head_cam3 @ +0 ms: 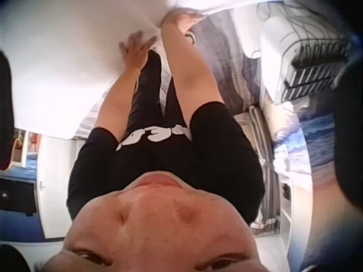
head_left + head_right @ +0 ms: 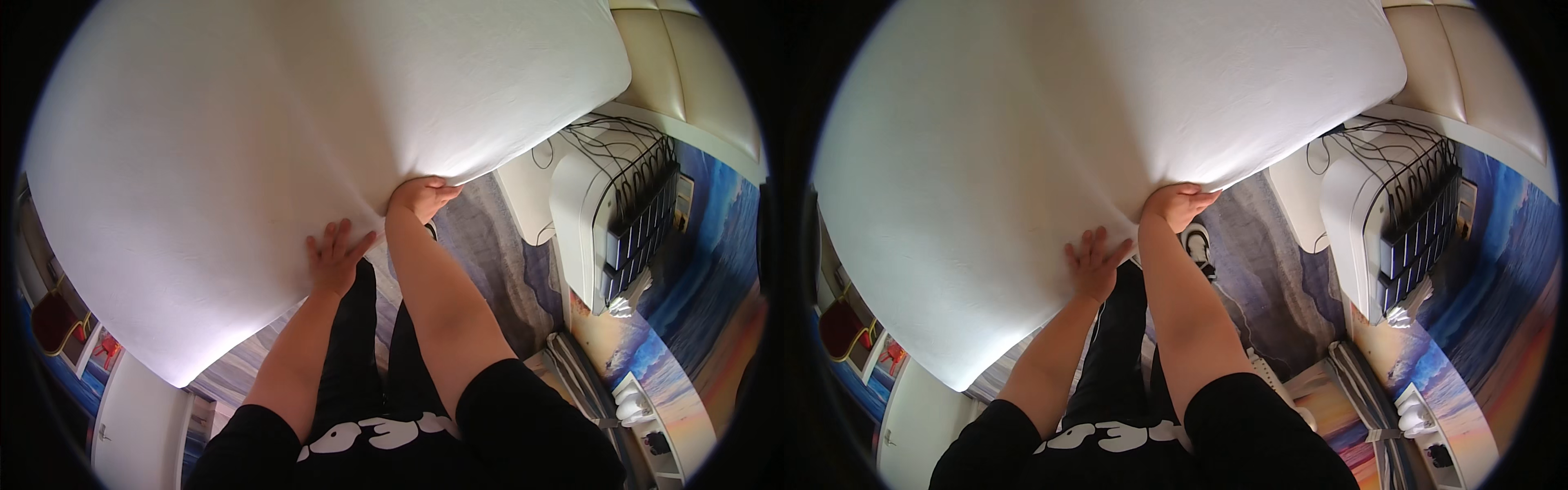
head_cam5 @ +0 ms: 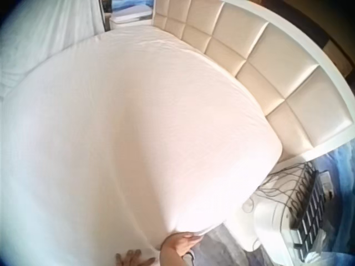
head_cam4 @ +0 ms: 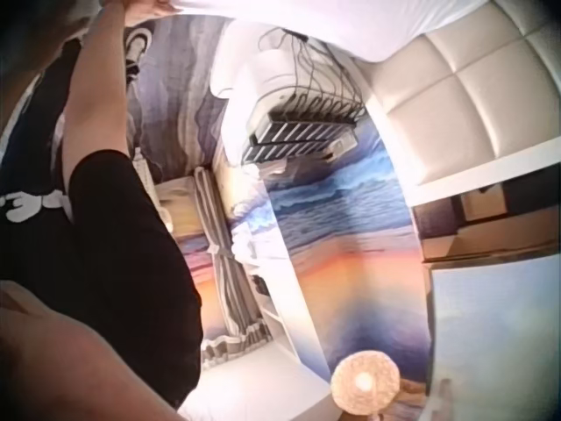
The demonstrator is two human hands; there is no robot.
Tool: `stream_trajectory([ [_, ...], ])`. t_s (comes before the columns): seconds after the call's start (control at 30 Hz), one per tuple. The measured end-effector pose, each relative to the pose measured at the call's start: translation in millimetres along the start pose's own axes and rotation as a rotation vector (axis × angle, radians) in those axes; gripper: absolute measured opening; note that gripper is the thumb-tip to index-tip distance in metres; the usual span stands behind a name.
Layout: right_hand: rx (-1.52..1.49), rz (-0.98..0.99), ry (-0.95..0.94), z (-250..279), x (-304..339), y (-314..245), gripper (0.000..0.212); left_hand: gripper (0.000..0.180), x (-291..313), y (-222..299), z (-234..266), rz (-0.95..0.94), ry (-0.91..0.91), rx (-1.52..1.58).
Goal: The person kneels on the floor and tucks a white fitted sheet under the edges of a mattress. They work around the perimeter, pulling and smoothing the fabric to secure it.
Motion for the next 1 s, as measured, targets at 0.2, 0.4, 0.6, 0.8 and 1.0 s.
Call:
stream_trajectory([
  [0.2, -0.025, 0.050, -0.027, -13.6, -5.0, 6.8, 0.052, 0.056, -5.0, 3.1, 3.5, -0.054, 0.221, -0.145],
  [0.4, -0.229, -0.071, -0.168, 9.3, 26.5, -20.5, 0.050, 0.062, 0.2, -0.2, -1.4, -0.050, 0.260, -0.196],
  [0.6, -0.338, 0.109, -0.341, 4.0, -12.6, 23.3, 0.045, 0.066, 0.2, 2.5, 11.0, 0.053, 0.138, -0.065],
  [0.8, -0.014, 0.113, -0.965, 14.3, -64.8, 69.6, 0.024, 0.068, 9.3, 9.5, 19.1, 0.044, 0.278, -0.066],
  [1.0, 0.150, 1.329, -0.890, 67.8, 7.5, -10.2, 0.031, 0.065, 24.4, 29.9, 29.2, 0.298, 0.354, 0.042],
])
Point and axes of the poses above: each hand's wrist, its own x-axis away from the middle knuckle, its own z-axis out of the back of the hand, y = z × x, the point moved 7 cm from there along -x, towards the middle knuckle, and after that the axes turned 1 degree about z, right-handed, at the moved point
